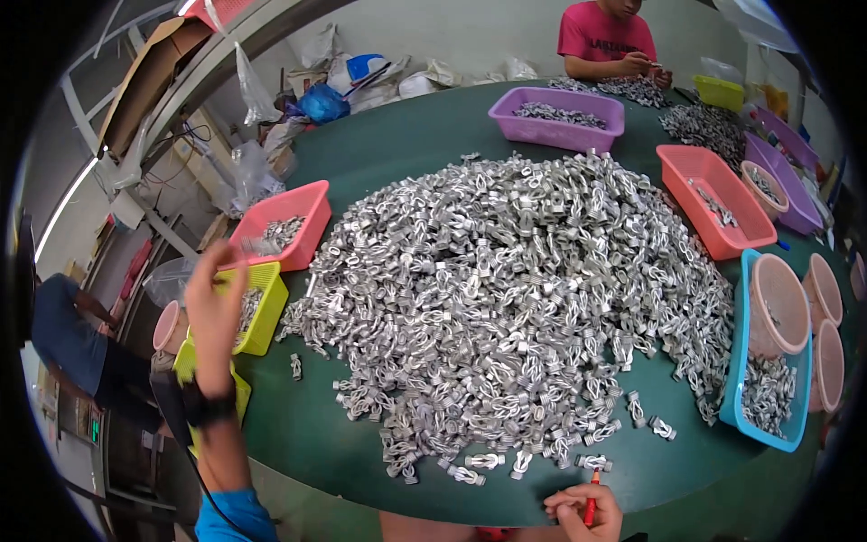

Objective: The recorder is sorting through a large pile of small silver metal clips at a workbench, inspecting them and placing specific ones into colored plastic bins.

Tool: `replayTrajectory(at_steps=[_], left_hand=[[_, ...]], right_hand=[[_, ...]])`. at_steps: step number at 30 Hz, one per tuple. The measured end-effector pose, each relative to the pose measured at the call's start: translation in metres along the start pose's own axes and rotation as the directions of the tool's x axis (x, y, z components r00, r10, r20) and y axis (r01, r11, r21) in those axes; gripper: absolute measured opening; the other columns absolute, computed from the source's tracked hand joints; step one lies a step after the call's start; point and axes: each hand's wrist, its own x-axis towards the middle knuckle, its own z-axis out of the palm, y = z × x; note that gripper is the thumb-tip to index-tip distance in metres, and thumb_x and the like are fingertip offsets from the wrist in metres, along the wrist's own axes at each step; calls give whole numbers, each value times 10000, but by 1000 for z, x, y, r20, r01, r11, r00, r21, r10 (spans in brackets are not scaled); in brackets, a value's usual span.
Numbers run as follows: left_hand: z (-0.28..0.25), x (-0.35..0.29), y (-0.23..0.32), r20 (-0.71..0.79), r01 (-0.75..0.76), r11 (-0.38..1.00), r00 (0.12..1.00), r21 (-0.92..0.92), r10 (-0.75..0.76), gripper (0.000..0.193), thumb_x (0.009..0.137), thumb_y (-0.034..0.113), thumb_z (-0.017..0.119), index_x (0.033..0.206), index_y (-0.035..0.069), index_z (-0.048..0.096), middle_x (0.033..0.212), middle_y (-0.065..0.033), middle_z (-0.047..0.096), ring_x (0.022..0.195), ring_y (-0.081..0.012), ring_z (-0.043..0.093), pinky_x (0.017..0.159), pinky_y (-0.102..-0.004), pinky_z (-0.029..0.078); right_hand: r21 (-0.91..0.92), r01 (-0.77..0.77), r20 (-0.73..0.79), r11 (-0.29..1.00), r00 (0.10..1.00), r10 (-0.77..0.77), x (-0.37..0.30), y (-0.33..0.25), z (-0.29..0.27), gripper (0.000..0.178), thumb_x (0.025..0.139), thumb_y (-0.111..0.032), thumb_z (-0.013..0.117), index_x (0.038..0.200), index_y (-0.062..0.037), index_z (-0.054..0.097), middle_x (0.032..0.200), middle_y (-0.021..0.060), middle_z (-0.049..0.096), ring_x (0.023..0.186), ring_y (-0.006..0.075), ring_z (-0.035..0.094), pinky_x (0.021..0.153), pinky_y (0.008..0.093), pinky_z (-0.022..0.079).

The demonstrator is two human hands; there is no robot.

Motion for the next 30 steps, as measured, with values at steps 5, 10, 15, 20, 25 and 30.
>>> replayTrajectory(at_steps=[5,10,15,20,25,30], left_hand=[[-15,-2,-31,144,3,998,990,70,-13,202,668,86,543,836,-20,506,787,-149,529,748,-270,512,671,-306,397],[3,-95,24,412,-210,970,879,-121,242,154,599,60,598,727,25,520,715,-100,524,631,-252,497,555,-307,383],[16,-157,90,610,-69,913,723,-403,324,208,592,128,631,755,53,526,726,-56,511,645,-224,468,564,-307,345],[21,-178,114,650,11,911,705,-412,285,237,596,111,596,799,35,500,769,-98,447,684,-270,428,587,-341,340],[21,-174,113,643,33,875,691,-483,329,187,634,93,578,792,37,496,720,-103,451,639,-260,442,551,-321,347],[23,-174,100,741,-57,887,526,-458,417,245,629,202,602,801,50,517,692,-63,462,630,-237,444,563,-319,344]], right_hand=[[-3,-24,2,1000,1000,24,3,-2,1,194,755,-12,466,946,-14,432,820,84,528,717,120,483,652,220,386],[20,-56,65,998,996,54,20,4,4,191,762,-16,453,953,-13,434,797,83,530,682,112,473,627,213,377],[-19,-6,18,1000,1000,6,23,3,5,120,742,32,419,859,6,421,680,154,538,587,162,517,567,258,428],[-17,19,13,1000,1000,-19,18,4,0,120,738,36,425,854,5,421,696,155,538,604,162,522,568,258,430],[-12,38,22,999,999,-37,16,5,-1,108,741,32,426,845,3,422,698,150,538,604,159,519,568,255,429],[-62,46,-1,997,999,-46,13,5,5,105,739,35,435,839,3,424,702,139,540,608,151,514,566,251,425]])
